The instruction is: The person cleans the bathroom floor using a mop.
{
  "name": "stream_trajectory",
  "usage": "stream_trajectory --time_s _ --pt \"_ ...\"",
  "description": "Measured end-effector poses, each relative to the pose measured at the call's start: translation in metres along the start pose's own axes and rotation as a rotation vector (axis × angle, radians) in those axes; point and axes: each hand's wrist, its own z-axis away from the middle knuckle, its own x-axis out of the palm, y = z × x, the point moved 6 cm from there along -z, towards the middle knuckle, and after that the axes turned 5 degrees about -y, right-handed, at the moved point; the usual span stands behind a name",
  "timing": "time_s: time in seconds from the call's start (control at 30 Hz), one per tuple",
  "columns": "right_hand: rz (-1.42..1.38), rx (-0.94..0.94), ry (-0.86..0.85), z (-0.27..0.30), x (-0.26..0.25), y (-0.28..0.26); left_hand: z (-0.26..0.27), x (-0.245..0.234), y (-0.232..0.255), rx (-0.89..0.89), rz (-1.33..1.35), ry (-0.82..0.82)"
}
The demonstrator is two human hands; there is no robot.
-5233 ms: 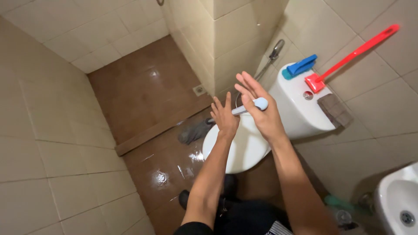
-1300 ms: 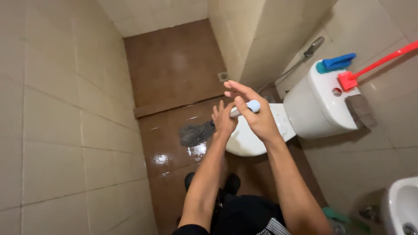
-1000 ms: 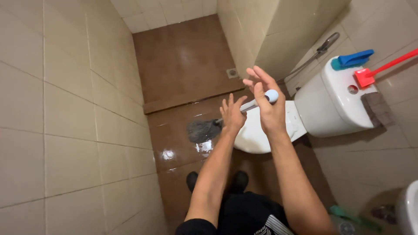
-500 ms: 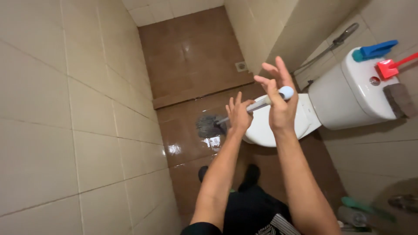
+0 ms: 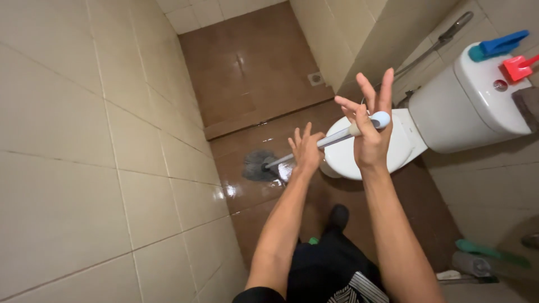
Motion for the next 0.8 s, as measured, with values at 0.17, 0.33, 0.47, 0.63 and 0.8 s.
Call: stream_trajectory --time_s 0.17,0.33,0.47,0.63,0.8 --pt "-0.080 0.064 -0.060 0.007 0.022 0.023 0.013 -0.024 -0.031 -0.059 -0.060 -0.029" --pt "-0.191 0.138 -0.209 0.015 0.048 0.042 0.026 -0.047 -0.069 -0.054 -0.117 0.030" --pt "-0.207 0.194 -0.216 0.026 0.065 0.057 0.043 -0.069 -0.085 -0.106 -0.148 0.046" --pt "-0.216 0.206 -0.233 0.034 0.080 0.063 0.058 -0.086 -0.087 -0.121 -0.118 0.084" --pt "0.012 0.311 -0.282 0.045 0.085 0.068 0.061 -0.078 -0.112 -0.181 -0.181 0.145"
